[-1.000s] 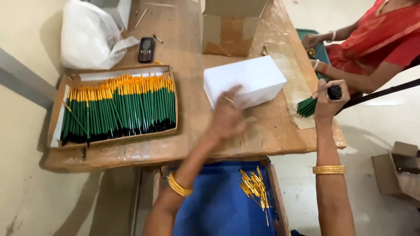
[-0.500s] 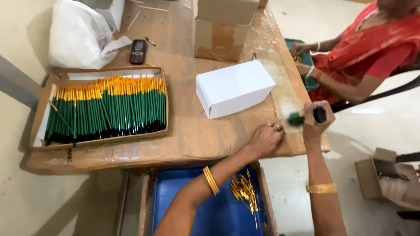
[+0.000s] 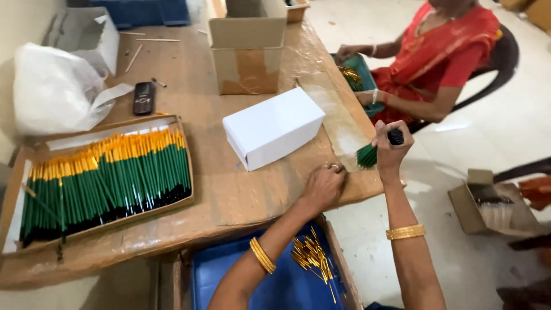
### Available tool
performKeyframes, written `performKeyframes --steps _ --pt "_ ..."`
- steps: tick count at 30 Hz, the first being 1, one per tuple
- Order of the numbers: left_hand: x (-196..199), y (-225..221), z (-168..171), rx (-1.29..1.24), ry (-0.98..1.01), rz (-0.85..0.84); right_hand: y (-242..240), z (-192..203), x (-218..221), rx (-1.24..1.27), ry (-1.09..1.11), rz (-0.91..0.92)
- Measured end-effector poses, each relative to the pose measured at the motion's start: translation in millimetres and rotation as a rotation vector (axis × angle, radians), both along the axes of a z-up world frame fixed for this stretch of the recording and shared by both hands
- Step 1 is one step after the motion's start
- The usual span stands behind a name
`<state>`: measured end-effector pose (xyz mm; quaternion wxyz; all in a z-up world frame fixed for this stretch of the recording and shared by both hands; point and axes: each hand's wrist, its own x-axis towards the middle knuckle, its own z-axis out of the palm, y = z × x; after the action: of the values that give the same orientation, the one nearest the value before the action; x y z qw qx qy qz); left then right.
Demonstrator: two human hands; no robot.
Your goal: The recorder is counting, sorting, and bundling paintbrushes with green handles and gold bristles on a workshop table.
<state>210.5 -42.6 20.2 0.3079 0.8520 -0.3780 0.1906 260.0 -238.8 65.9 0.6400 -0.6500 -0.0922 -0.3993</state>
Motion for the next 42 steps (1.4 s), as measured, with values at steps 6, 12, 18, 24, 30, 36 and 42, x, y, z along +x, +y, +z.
performKeyframes --steps 6,12,18,24,30,36,42 --pt "4.9 6.0 -4.2 -0.041 0.020 -0.059 -9.6 12.6 -58.9 0.420 0.103 0.105" --pt "-47.5 47.4 7.1 -0.245 0.117 -0.122 -39.1 -47.6 -101.7 1.121 0.039 0.433" --pt "-136.1 110.8 9.5 -0.438 0.127 0.039 -6.1 -94.9 -143.0 1.433 -0.043 0.732" --pt "-176.4 160.8 8.6 -0.511 0.194 0.125 60.5 -102.2 -178.0 1.374 0.110 0.686" --pt "-122.7 233.6 3.8 -0.507 0.142 0.241 88.4 -142.7 -209.2 1.434 0.307 0.696" --pt "40.5 414.7 45.5 -1.208 0.392 0.074 93.6 -150.1 -224.4 1.442 0.304 0.812" --pt "103.1 501.5 76.3 -1.256 0.454 0.311 80.2 -165.1 -228.4 1.387 0.300 0.770"
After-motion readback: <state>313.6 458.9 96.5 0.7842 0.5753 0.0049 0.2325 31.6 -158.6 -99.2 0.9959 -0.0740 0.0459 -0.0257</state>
